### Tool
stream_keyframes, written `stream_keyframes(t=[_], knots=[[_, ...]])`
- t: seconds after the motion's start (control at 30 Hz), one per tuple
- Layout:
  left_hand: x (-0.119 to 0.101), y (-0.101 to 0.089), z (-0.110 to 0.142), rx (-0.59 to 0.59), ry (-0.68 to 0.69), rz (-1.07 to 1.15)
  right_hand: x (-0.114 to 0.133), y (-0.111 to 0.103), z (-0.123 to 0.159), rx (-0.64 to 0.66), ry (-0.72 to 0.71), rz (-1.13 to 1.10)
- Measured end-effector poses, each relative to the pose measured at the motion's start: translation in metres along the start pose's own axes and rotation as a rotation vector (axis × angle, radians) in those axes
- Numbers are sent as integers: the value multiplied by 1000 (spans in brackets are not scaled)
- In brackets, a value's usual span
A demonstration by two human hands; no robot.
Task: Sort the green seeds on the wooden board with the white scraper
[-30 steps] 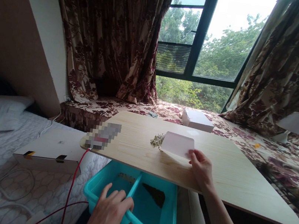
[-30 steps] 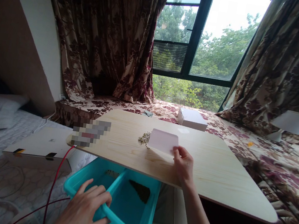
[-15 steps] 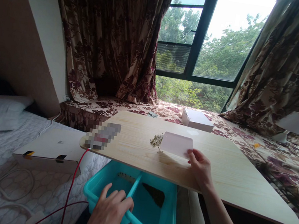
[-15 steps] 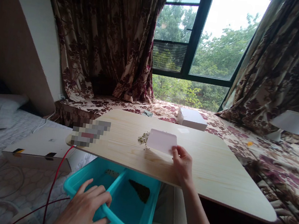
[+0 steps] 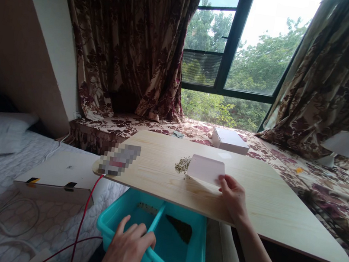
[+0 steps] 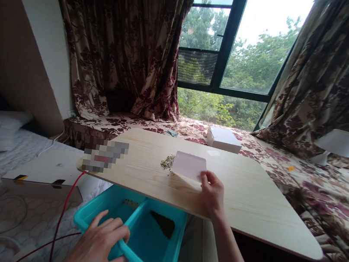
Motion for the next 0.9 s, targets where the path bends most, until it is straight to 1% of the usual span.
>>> stream_keyframes(t=[0.13,0.27,0.43,0.57,0.7,0.9], knots=[[0,1,0,-26,0,-22,-3,-1,-1,-21,39,-18],[3,2,-1,-20,12,-12,-3,-2,-1,-42,58,2],[7,5,-4,25,9,-17,-1,-1,0,-5,58,-35],[8,6,-5,47,5,-17,0,0,-1,-2,36,-87],[8,5,-6,68,13,-37,-1,3,-1,48,23,-91],[8,4,-5,73,7,-42,-4,4,-3,34,12,-110]])
Point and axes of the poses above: each hand's wrist, its own z-axis away from the middle knuckle, its own y-axis out of the palm, x = y × z, the point moved 4 cm from there along -z, towards the middle knuckle, and after that the axes turned 2 degrees about -y, right-handed, at the moved point
